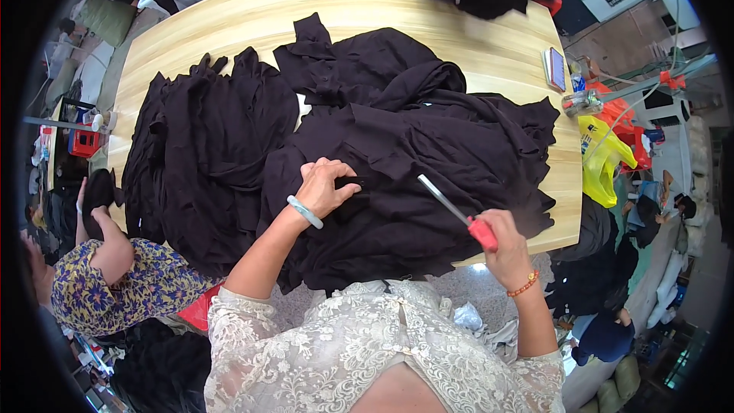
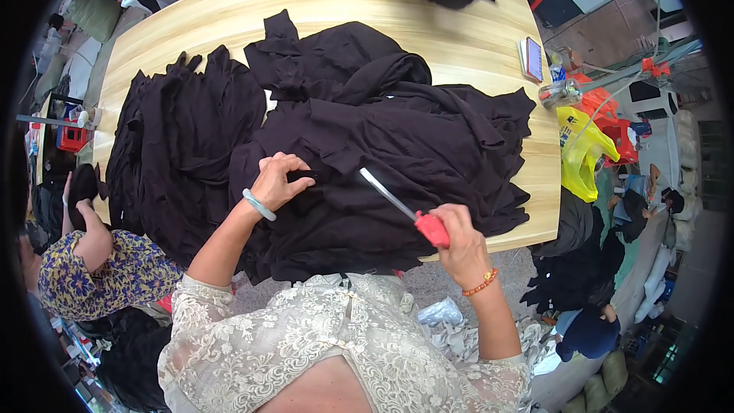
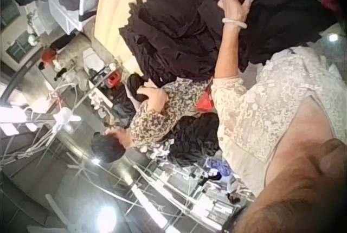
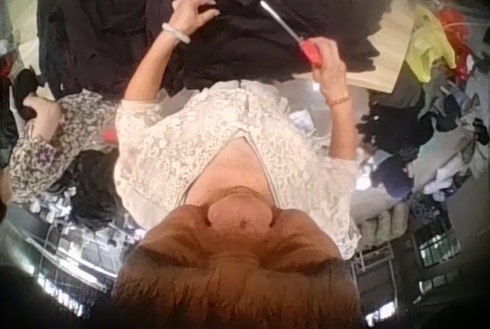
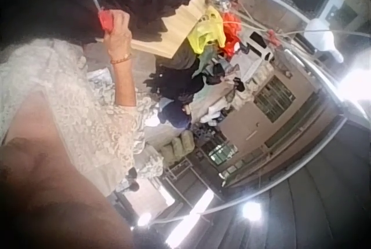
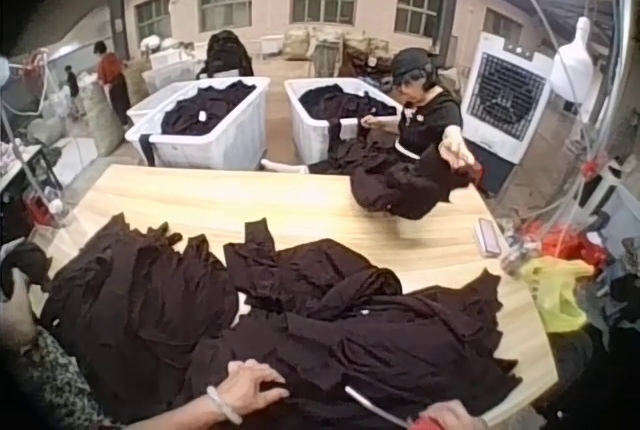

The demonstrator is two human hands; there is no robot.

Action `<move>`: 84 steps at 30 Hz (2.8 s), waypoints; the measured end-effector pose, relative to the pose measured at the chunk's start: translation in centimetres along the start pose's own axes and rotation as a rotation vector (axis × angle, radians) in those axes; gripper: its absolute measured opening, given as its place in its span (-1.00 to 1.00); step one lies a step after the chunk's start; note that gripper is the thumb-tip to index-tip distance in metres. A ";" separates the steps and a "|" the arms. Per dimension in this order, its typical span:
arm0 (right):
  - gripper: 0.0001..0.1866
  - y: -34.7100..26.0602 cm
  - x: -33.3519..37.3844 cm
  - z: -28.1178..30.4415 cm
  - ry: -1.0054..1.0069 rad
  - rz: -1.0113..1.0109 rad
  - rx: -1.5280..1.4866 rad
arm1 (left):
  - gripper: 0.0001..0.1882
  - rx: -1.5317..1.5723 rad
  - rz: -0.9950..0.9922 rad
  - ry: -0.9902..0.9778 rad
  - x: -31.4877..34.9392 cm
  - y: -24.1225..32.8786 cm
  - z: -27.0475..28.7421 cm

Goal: Trimming excess fabric from black garments using scissors.

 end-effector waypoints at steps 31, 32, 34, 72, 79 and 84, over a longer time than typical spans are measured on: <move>-0.66 -4.6 -1.3 -1.0 -0.389 -0.063 0.109 | -0.87 0.469 -0.199 0.146 1.1 1.4 -0.3; -0.57 -5.2 -1.8 -1.4 -0.311 -0.022 -0.019 | -0.86 0.442 -0.231 0.150 1.2 2.2 -0.1; -0.37 -6.2 -3.1 -2.3 -0.236 0.054 -0.240 | -0.90 0.480 -0.304 0.152 1.3 4.4 0.1; -0.77 -5.4 -0.7 1.6 -0.363 -0.051 0.228 | -0.87 0.345 -0.327 0.293 2.2 3.6 0.4; -0.75 -5.2 -0.3 1.2 -0.348 -0.070 0.224 | -0.87 0.320 -0.297 0.303 2.0 3.4 0.9; -0.74 -5.8 -1.0 1.1 -0.334 -0.067 0.209 | -0.88 0.370 -0.290 0.293 2.0 3.0 1.1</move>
Point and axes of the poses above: each hand's wrist, its own x-axis away from the middle knuckle, its own z-axis out of the back of the hand, y = z × x, the point moved 1 cm from there along -x, towards the middle knuckle, and after that the axes turned 4 degrees about -z, right-handed, at the moved point
